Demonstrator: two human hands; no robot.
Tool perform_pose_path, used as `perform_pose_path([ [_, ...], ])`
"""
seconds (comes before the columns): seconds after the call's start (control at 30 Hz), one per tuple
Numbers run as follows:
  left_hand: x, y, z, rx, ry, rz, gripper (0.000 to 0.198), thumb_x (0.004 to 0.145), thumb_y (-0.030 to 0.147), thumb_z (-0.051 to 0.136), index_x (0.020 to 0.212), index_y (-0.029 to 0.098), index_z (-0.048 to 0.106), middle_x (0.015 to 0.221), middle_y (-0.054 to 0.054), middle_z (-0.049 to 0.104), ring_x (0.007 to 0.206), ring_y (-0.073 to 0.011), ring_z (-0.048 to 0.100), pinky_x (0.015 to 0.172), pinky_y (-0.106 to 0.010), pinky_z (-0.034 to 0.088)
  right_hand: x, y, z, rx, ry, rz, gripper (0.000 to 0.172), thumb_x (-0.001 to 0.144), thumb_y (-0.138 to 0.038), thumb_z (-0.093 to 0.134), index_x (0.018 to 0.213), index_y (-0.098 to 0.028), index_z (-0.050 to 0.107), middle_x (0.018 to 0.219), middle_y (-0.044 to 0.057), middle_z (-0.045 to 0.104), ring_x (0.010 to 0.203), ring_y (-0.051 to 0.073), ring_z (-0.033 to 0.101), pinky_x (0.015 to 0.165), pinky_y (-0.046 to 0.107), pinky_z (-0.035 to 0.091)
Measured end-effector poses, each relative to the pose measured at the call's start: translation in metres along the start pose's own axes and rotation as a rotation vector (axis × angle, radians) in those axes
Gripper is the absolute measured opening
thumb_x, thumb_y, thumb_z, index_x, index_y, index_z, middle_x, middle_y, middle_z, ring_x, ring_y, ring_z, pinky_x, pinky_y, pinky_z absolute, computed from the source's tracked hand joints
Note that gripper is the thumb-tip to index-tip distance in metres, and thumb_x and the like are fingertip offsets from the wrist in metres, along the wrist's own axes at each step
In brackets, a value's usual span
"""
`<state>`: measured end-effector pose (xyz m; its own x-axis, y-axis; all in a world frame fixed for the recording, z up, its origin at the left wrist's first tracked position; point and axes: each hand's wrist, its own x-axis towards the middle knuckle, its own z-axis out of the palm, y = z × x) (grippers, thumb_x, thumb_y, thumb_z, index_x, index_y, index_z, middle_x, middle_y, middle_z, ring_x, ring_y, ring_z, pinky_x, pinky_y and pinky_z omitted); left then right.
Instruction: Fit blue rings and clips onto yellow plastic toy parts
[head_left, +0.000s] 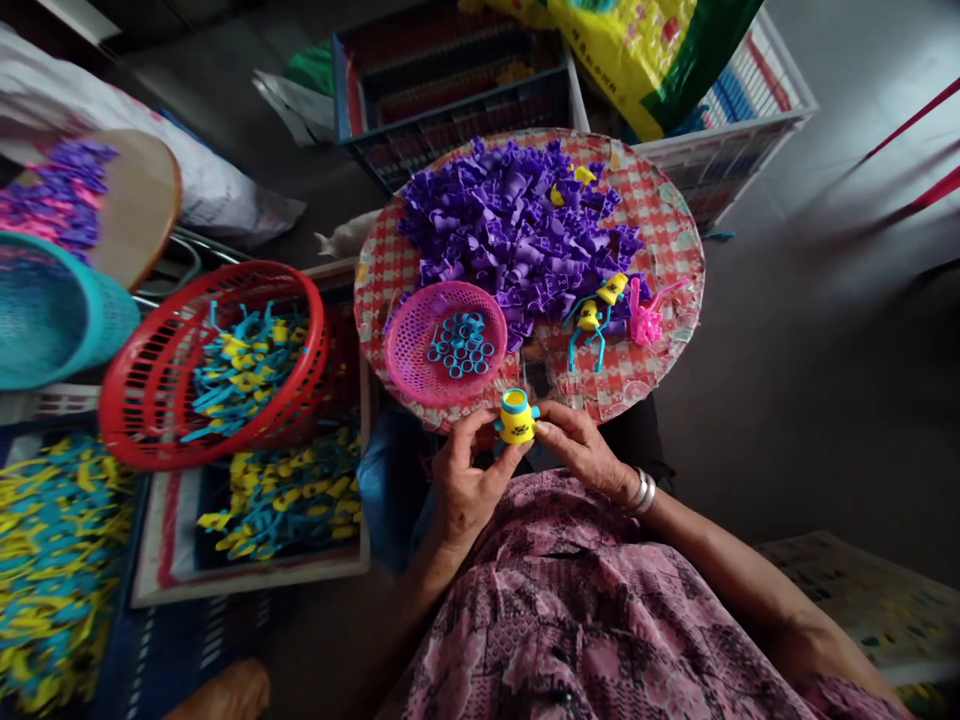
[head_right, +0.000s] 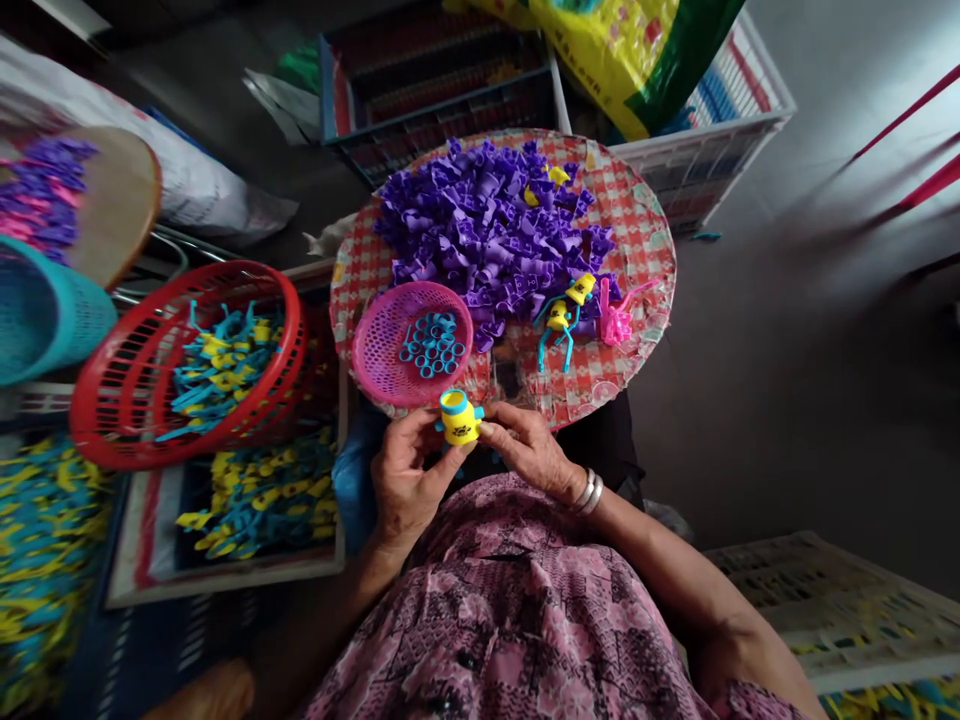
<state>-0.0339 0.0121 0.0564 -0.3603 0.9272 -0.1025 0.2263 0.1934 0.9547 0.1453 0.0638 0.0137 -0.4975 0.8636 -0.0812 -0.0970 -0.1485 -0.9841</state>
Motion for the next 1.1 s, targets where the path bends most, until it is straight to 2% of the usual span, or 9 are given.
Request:
perform_pose_path([
  [0.3, 0.002, 0.000, 0.013, -0.180, -0.086, -0.009, 0.051, 0.074, 0.038, 0.099, 0.112, 0.025, 0.068, 0.095, -0.001, 0.083, 0.079, -0.0182, 0.079, 0.076, -0.028, 0.064, -0.008, 0.002, 0.005, 0.117, 0.045, 0.049, 0.052, 0.101, -0.073, 0.061, 0.102, -0.021, 0.071, 0.091, 0.002, 0.069, 0.076, 0.016, 0.063, 0.073, 0.030, 0.053],
  [0.43, 0.007, -0.013, 0.014, -0.234, -0.101, -0.007, 0.052, 0.076, 0.045, 0.097, 0.114, 0.023, 0.067, 0.096, -0.003, 0.083, 0.082, -0.0183, 0.080, 0.076, -0.028, 0.066, -0.007, 0.005, 0.006, 0.105, 0.049, 0.043, 0.054, 0.100, -0.074, 0.062, 0.103, -0.020, 0.071, 0.091, 0.002, 0.071, 0.077, 0.016, 0.064, 0.075, 0.030, 0.053],
  [0.57, 0.011, -0.026, 0.011, -0.298, -0.178, -0.098, 0.056, 0.076, 0.046, 0.097, 0.118, 0.024, 0.067, 0.102, -0.003, 0.083, 0.089, -0.0191, 0.081, 0.081, -0.030, 0.066, -0.007, 0.012, 0.010, 0.135, 0.049, 0.068, 0.051, 0.101, -0.070, 0.064, 0.104, -0.020, 0.071, 0.085, 0.001, 0.068, 0.074, 0.015, 0.061, 0.072, 0.029, 0.050],
  [0.67, 0.014, -0.033, 0.008, -0.319, -0.198, -0.152, 0.056, 0.076, 0.049, 0.096, 0.118, 0.025, 0.068, 0.107, -0.004, 0.083, 0.091, -0.0210, 0.081, 0.078, -0.031, 0.066, -0.008, 0.019, 0.015, 0.181, 0.026, 0.099, 0.051, 0.100, -0.070, 0.064, 0.106, -0.020, 0.071, 0.083, 0.000, 0.067, 0.075, 0.016, 0.061, 0.073, 0.030, 0.052],
  [0.77, 0.017, -0.036, 0.005, -0.212, -0.169, -0.131, 0.052, 0.079, 0.048, 0.093, 0.119, 0.024, 0.072, 0.109, -0.005, 0.083, 0.094, -0.0219, 0.081, 0.081, -0.032, 0.066, -0.005, 0.024, 0.014, 0.145, 0.162, 0.108, 0.052, 0.098, -0.072, 0.065, 0.110, -0.021, 0.071, 0.093, 0.003, 0.072, 0.086, 0.018, 0.066, 0.082, 0.033, 0.055],
  [0.83, 0.018, -0.037, 0.002, -0.059, -0.141, -0.031, 0.048, 0.083, 0.045, 0.091, 0.121, 0.023, 0.073, 0.109, -0.006, 0.083, 0.096, -0.0226, 0.081, 0.085, -0.033, 0.065, 0.000, 0.024, 0.009, 0.161, 0.310, 0.129, 0.055, 0.097, -0.073, 0.065, 0.116, -0.023, 0.071, 0.101, 0.005, 0.074, 0.091, 0.019, 0.068, 0.087, 0.034, 0.057],
  [0.9, 0.020, -0.036, 0.000, 0.134, -0.116, 0.158, 0.040, 0.087, 0.039, 0.087, 0.122, 0.023, 0.075, 0.112, -0.006, 0.084, 0.101, -0.0233, 0.080, 0.092, -0.036, 0.064, 0.008, 0.019, 0.003, 0.224, 0.397, 0.172, 0.056, 0.096, -0.075, 0.064, 0.118, -0.023, 0.070, 0.102, 0.006, 0.075, 0.091, 0.020, 0.069, 0.086, 0.034, 0.058],
  [1.03, 0.019, -0.033, 0.002, 0.494, -0.128, 0.647, 0.028, 0.097, 0.024, 0.079, 0.124, 0.024, 0.076, 0.124, -0.008, 0.083, 0.116, -0.0247, 0.079, 0.105, -0.039, 0.058, 0.026, 0.009, -0.006, 0.365, 0.368, 0.308, 0.056, 0.094, -0.076, 0.064, 0.114, -0.024, 0.071, 0.100, 0.005, 0.076, 0.088, 0.021, 0.071, 0.078, 0.033, 0.059],
  [1.1, 0.018, -0.034, 0.006, 0.645, -0.121, 0.804, 0.029, 0.099, 0.022, 0.077, 0.127, 0.025, 0.077, 0.126, -0.009, 0.083, 0.112, -0.0242, 0.080, 0.103, -0.038, 0.056, 0.032, 0.008, -0.004, 0.411, 0.310, 0.373, 0.055, 0.094, -0.075, 0.064, 0.109, -0.023, 0.071, 0.096, 0.005, 0.076, 0.084, 0.020, 0.070, 0.072, 0.033, 0.059],
])
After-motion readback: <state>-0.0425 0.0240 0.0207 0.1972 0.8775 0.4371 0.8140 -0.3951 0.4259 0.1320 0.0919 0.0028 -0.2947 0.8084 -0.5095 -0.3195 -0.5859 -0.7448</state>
